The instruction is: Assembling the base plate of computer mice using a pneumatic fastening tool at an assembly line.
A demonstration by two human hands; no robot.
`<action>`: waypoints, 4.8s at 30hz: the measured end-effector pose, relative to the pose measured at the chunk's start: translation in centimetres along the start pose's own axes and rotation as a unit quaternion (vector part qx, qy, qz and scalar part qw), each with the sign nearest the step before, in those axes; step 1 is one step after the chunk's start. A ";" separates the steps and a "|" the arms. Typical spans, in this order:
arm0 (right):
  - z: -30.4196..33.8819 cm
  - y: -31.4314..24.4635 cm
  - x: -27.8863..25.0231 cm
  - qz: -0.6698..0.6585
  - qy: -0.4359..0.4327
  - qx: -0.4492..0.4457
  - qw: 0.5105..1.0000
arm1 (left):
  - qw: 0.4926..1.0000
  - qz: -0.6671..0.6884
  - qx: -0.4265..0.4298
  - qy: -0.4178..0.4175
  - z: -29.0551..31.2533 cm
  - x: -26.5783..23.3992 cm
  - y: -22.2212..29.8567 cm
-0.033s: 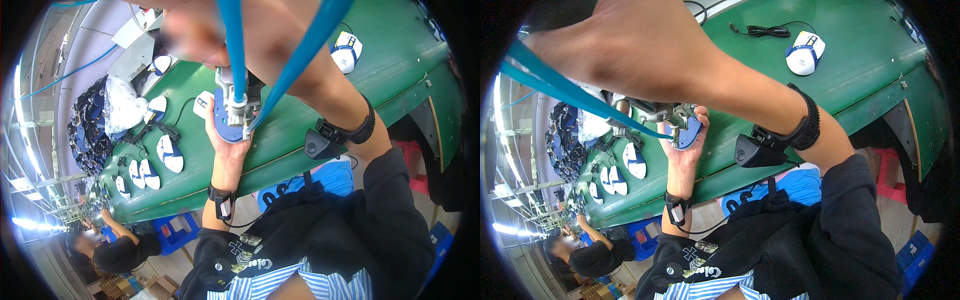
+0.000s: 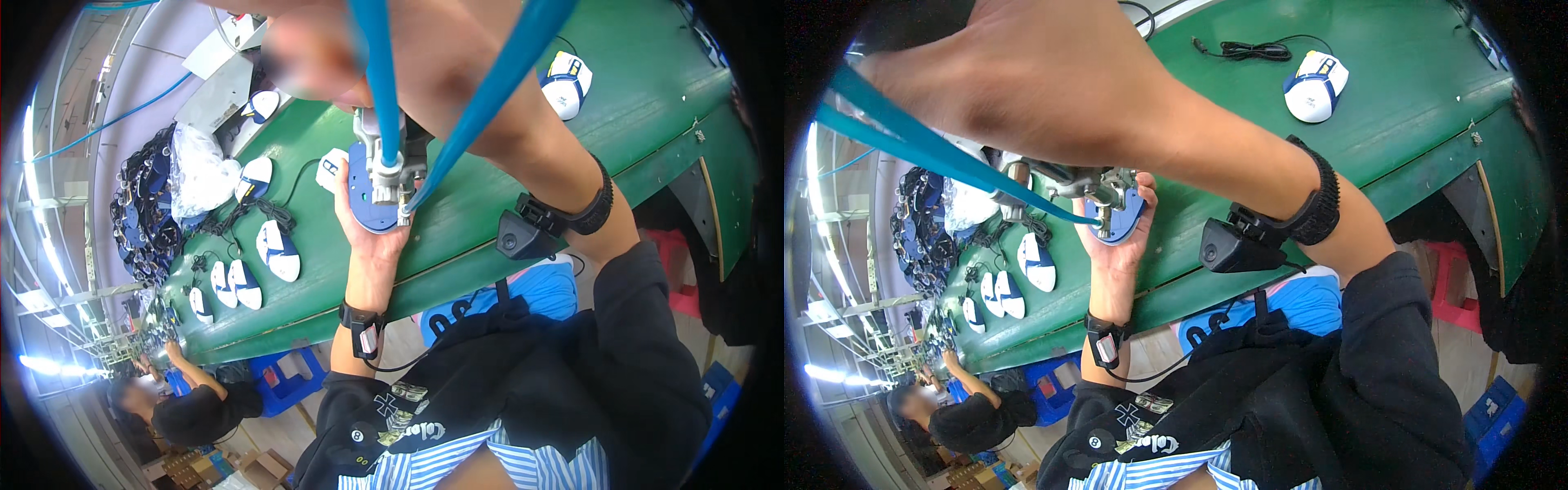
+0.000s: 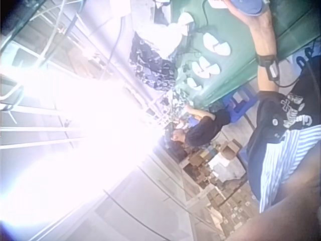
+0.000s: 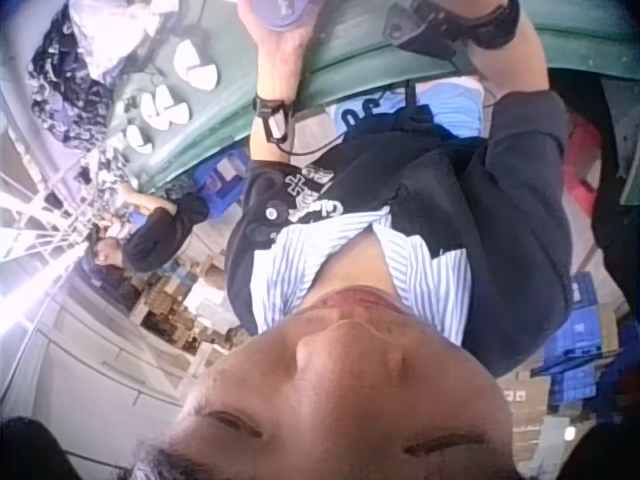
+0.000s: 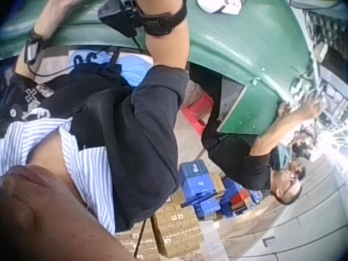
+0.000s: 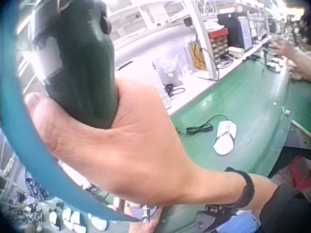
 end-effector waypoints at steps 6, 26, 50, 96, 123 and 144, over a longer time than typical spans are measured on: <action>0.0 -0.2 0.0 0.006 -0.004 0.000 1.000 | 1.000 0.018 -0.011 0.015 0.1 0.7 -0.4; -0.3 -5.0 -1.9 0.081 0.010 -0.008 0.997 | 0.618 -0.751 0.206 0.112 1.7 4.6 1.1; -2.7 -7.3 -1.5 0.095 -0.027 -0.036 0.994 | 0.944 -0.326 0.043 0.042 4.1 5.7 -2.0; -4.5 -9.7 -1.2 0.096 -0.017 -0.047 0.994 | 0.305 -0.915 0.263 0.017 4.0 6.8 6.3; -3.8 -10.8 0.6 0.135 0.114 0.127 0.976 | 0.507 -0.861 0.035 0.009 -0.9 9.2 -0.3; -4.0 -7.5 -2.3 -0.060 -0.056 0.144 0.986 | 0.996 -0.061 -0.029 -0.065 -1.4 6.9 -2.1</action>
Point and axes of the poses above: each hand's wrist, its own z-axis away from the middle knuckle, its own x-axis out of the palm, y = z × x, the point moved 6 cm from there along -z, towards the middle knuckle, and after that the axes turned 4 degrees about -x, right-handed, at the moved point
